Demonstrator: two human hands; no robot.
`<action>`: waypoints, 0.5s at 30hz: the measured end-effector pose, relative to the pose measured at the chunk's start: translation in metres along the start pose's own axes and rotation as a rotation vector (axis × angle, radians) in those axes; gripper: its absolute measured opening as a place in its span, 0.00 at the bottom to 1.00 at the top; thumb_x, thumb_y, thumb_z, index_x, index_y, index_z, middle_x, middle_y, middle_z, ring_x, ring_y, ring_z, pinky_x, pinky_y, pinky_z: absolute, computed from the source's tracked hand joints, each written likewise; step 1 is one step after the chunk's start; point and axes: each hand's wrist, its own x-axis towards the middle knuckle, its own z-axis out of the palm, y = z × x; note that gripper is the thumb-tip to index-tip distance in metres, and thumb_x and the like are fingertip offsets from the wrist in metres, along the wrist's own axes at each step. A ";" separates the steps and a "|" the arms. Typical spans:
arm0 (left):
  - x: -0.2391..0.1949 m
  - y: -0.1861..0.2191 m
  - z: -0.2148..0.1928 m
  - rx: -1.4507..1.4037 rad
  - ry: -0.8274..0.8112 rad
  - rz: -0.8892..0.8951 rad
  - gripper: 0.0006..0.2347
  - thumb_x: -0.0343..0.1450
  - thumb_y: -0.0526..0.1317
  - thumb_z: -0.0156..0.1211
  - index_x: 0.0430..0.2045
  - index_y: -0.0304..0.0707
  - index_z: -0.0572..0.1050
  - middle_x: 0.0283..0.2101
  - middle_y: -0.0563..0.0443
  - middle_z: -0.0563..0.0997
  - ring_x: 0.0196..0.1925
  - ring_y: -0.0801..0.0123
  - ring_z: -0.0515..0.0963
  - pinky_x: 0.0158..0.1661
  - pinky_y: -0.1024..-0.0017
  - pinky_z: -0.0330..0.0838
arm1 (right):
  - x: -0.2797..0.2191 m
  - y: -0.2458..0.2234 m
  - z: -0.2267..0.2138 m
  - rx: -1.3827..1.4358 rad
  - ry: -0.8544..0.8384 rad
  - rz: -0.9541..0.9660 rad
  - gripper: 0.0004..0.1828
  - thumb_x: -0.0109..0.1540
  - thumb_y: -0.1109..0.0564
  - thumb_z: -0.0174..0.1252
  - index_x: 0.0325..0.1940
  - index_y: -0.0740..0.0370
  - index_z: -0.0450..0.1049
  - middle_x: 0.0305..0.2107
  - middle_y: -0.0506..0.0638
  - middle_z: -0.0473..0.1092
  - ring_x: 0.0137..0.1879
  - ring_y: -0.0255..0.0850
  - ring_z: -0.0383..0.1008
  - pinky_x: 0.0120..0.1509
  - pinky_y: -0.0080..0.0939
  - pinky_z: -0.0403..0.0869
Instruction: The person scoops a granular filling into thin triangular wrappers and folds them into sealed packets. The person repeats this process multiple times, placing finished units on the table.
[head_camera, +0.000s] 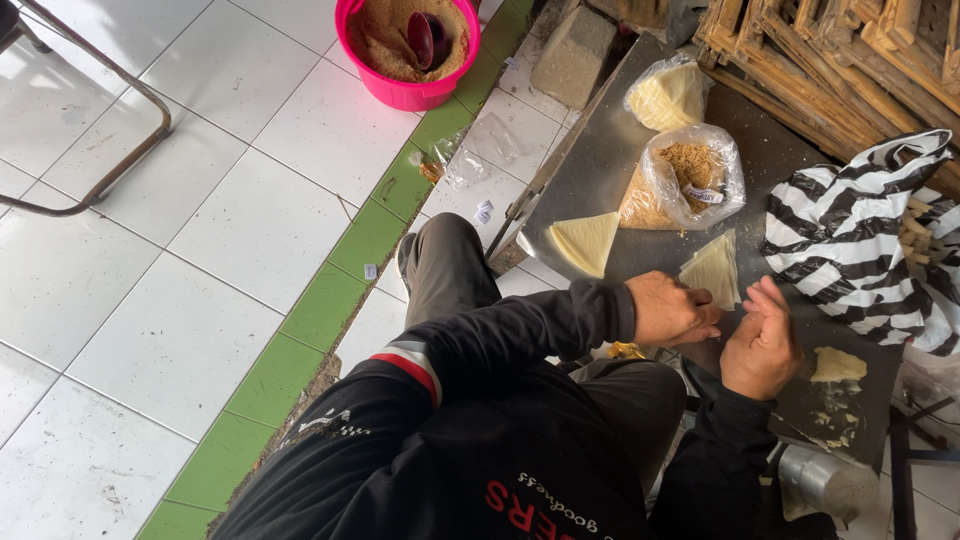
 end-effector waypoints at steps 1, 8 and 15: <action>-0.001 0.000 0.000 0.000 -0.002 0.001 0.16 0.75 0.51 0.53 0.37 0.35 0.79 0.32 0.45 0.82 0.26 0.56 0.85 0.28 0.63 0.79 | 0.000 0.000 0.000 0.029 0.005 0.043 0.08 0.72 0.72 0.54 0.52 0.68 0.76 0.50 0.59 0.79 0.45 0.44 0.83 0.49 0.37 0.79; -0.003 0.001 0.000 0.004 0.040 0.000 0.15 0.75 0.50 0.54 0.34 0.35 0.77 0.35 0.45 0.82 0.29 0.55 0.85 0.31 0.62 0.79 | -0.009 0.000 -0.001 0.120 -0.015 0.261 0.08 0.73 0.61 0.67 0.48 0.68 0.75 0.34 0.53 0.78 0.36 0.39 0.80 0.41 0.36 0.75; -0.002 0.000 0.004 0.000 0.065 -0.011 0.12 0.75 0.47 0.56 0.38 0.34 0.76 0.38 0.45 0.80 0.32 0.56 0.85 0.33 0.63 0.80 | -0.010 0.004 0.001 0.043 -0.088 0.298 0.05 0.76 0.60 0.55 0.51 0.66 0.71 0.32 0.50 0.78 0.33 0.40 0.78 0.39 0.39 0.74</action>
